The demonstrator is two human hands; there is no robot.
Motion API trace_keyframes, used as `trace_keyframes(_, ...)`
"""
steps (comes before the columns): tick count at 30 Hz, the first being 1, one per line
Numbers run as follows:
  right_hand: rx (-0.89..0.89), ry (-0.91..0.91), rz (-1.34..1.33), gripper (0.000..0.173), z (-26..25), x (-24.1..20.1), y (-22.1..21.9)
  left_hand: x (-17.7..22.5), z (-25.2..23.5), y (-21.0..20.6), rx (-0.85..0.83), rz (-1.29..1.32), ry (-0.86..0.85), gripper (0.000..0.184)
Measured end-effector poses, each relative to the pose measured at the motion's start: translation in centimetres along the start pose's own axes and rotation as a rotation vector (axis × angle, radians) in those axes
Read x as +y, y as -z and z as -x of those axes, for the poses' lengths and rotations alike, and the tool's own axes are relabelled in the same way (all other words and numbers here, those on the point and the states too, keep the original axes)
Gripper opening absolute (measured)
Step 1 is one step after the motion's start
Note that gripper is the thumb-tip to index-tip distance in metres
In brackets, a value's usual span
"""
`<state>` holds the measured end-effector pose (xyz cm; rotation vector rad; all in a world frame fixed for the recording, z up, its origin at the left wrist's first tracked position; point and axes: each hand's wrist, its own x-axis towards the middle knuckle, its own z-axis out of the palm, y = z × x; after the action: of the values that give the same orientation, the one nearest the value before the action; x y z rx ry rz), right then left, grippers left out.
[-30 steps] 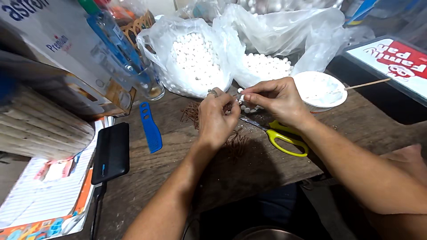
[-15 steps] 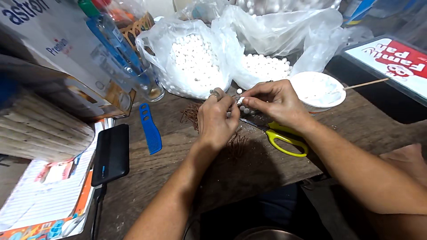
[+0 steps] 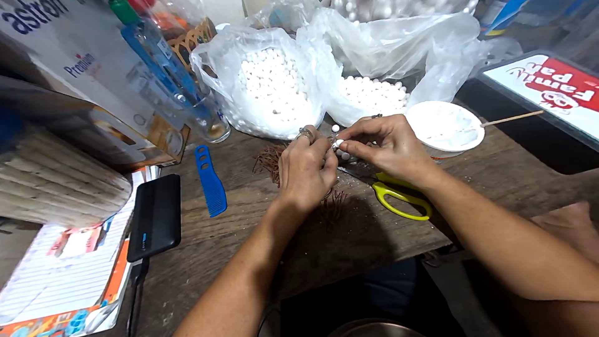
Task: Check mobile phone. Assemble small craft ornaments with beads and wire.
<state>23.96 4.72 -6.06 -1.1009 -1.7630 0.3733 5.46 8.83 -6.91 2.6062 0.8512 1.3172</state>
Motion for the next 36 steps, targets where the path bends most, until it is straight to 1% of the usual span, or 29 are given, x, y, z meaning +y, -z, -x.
trace_keyframes(4, 0.014, 0.047, -0.004, 0.013, -0.07, 0.24, -0.22, 0.05, 0.02, -0.10, -0.007, -0.008, 0.004, 0.013)
trace_keyframes(14, -0.010, -0.021, -0.027, 0.010, -0.02, 0.00, -0.17, -0.14, 0.09, -0.14, -0.012, 0.007, 0.000, 0.012)
trace_keyframes(18, 0.000, -0.076, -0.138, 0.014, -0.20, -0.32, -0.05, 0.07, -0.05, 0.18, -0.010, 0.027, 0.047, 0.011)
trace_keyframes(22, 0.039, -0.094, -0.204, 0.009, -0.29, -0.43, 0.12, 0.25, -0.11, 0.31, 0.000, 0.062, 0.089, 0.009)
trace_keyframes(26, 0.059, -0.062, -0.210, 0.012, -0.40, -0.09, 0.27, 0.28, -0.25, 0.49, 0.000, 0.124, 0.125, 0.009)
trace_keyframes(32, 0.046, -0.011, -0.184, 0.015, -0.26, 0.05, 0.15, 0.37, -0.21, 0.48, -0.014, 0.118, 0.142, 0.011)
trace_keyframes(36, 0.043, 0.030, -0.138, 0.013, -0.11, -0.09, -0.06, 0.41, -0.15, 0.31, 0.008, 0.096, 0.104, 0.011)
